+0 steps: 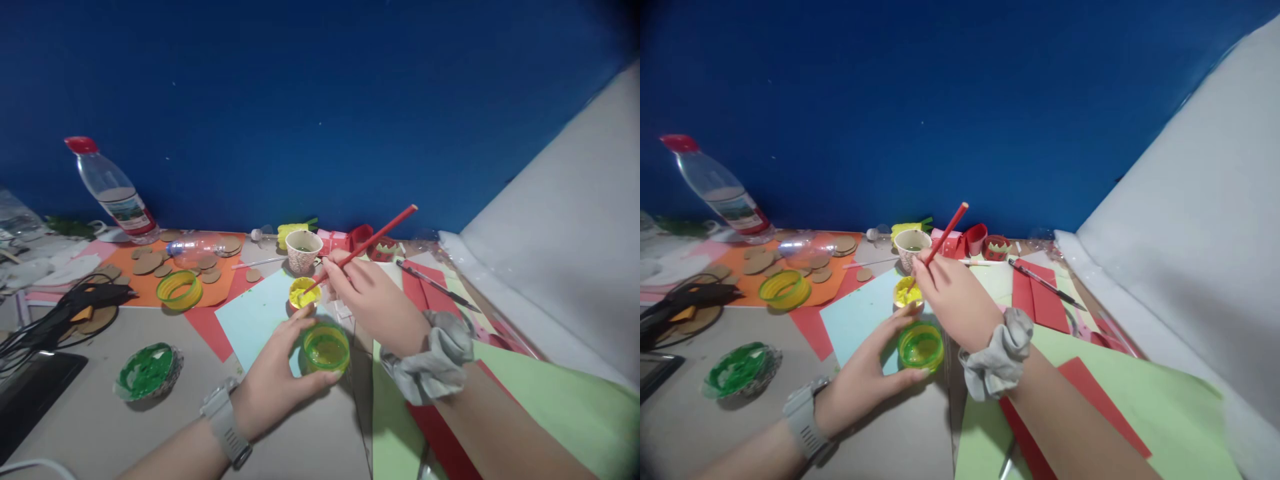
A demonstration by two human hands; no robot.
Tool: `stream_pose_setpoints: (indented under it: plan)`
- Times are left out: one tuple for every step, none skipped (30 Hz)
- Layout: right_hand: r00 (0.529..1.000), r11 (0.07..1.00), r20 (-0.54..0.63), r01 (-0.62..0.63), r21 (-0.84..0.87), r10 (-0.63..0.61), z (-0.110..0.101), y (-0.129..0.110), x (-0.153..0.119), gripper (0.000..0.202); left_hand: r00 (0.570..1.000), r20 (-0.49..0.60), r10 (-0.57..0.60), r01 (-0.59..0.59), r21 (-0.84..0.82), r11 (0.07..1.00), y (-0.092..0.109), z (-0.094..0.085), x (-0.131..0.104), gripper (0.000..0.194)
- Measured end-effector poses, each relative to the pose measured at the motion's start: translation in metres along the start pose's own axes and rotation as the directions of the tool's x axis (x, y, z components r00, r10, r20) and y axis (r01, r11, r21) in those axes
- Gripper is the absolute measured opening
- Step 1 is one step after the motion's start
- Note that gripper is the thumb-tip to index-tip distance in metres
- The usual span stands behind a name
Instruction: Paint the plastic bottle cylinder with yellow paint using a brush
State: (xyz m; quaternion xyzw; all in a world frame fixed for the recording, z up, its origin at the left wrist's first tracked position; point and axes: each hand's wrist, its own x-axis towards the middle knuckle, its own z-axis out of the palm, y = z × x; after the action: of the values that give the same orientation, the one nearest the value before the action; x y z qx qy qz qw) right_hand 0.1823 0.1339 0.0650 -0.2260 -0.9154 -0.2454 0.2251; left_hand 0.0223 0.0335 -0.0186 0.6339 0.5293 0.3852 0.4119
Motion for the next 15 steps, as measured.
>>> stream_pose_setpoints:
  plan:
    - [1.0,1.0,-0.009,-0.012,-0.009,0.012,-0.0001,-0.0003,0.0002,0.037,1.0,-0.001,0.0,0.0,0.0,1.0,-0.0001,0.0,0.0,0.062]
    - [0.999,0.999,-0.004,-0.033,-0.01,0.033,-0.0003,-0.0004,0.0004,0.037,1.0,0.001,0.0,0.0,0.0,1.0,-0.0003,0.0,0.0,0.061]
    - [0.999,0.999,0.012,-0.046,0.001,0.046,-0.0003,-0.0004,0.0007,0.036,1.0,0.003,-0.002,0.002,0.0,1.0,-0.0007,0.0,0.0001,0.061]
    - [0.998,0.998,0.033,-0.05,0.026,0.049,-0.0003,-0.0003,0.0009,0.035,1.0,0.005,-0.004,0.004,0.001,1.0,-0.0011,-0.0001,0.0002,0.062]
    - [0.997,0.997,0.052,-0.053,0.059,0.05,-0.0003,-0.0003,0.001,0.034,1.0,0.007,-0.005,0.005,0.001,1.0,-0.0014,-0.0002,0.0005,0.062]
    - [0.997,0.994,0.065,-0.053,0.092,0.047,-0.0002,-0.0003,0.0012,0.033,1.0,0.007,-0.007,0.007,0.0,1.0,-0.0017,-0.0002,0.0008,0.062]
    - [0.997,0.992,0.07,-0.052,0.117,0.044,-0.0003,-0.0005,0.0013,0.033,1.0,0.007,-0.007,0.007,0.0,1.0,-0.0018,-0.0003,0.0011,0.063]
    - [0.996,0.989,0.068,-0.061,0.134,0.052,-0.0005,-0.0008,0.0015,0.034,1.0,0.005,-0.008,0.008,0.0,1.0,-0.0018,-0.0004,0.0015,0.063]
    - [0.995,0.986,0.066,-0.084,0.144,0.075,-0.0008,-0.0011,0.0017,0.034,1.0,0.004,-0.009,0.009,0.0,1.0,-0.0016,-0.0004,0.0018,0.063]
    - [0.992,0.982,0.066,-0.116,0.149,0.107,-0.0013,-0.0016,0.0021,0.034,1.0,0.004,-0.01,0.01,0.0,1.0,-0.0014,-0.0005,0.002,0.063]
    - [0.988,0.977,0.078,-0.146,0.155,0.135,-0.0019,-0.002,0.0024,0.034,1.0,0.004,-0.009,0.009,0.0,1.0,-0.0011,-0.0006,0.0021,0.063]
    - [0.984,0.973,0.091,-0.165,0.163,0.151,-0.0026,-0.0025,0.0029,0.033,1.0,0.003,-0.008,0.008,-0.001,1.0,-0.0008,-0.0007,0.0022,0.062]
    - [0.984,0.972,0.096,-0.164,0.167,0.15,-0.0031,-0.003,0.0032,0.033,1.0,0.003,-0.005,0.005,-0.003,1.0,-0.0006,-0.0008,0.0021,0.062]
    - [0.988,0.976,0.089,-0.143,0.163,0.13,-0.0036,-0.0036,0.0035,0.033,1.0,0.002,0.0,0.0,-0.006,1.0,-0.0005,-0.0009,0.0019,0.062]
    - [0.992,0.983,0.069,-0.111,0.147,0.102,-0.004,-0.0041,0.0037,0.034,1.0,-0.001,0.006,-0.006,-0.009,1.0,-0.0003,-0.0009,0.0016,0.062]
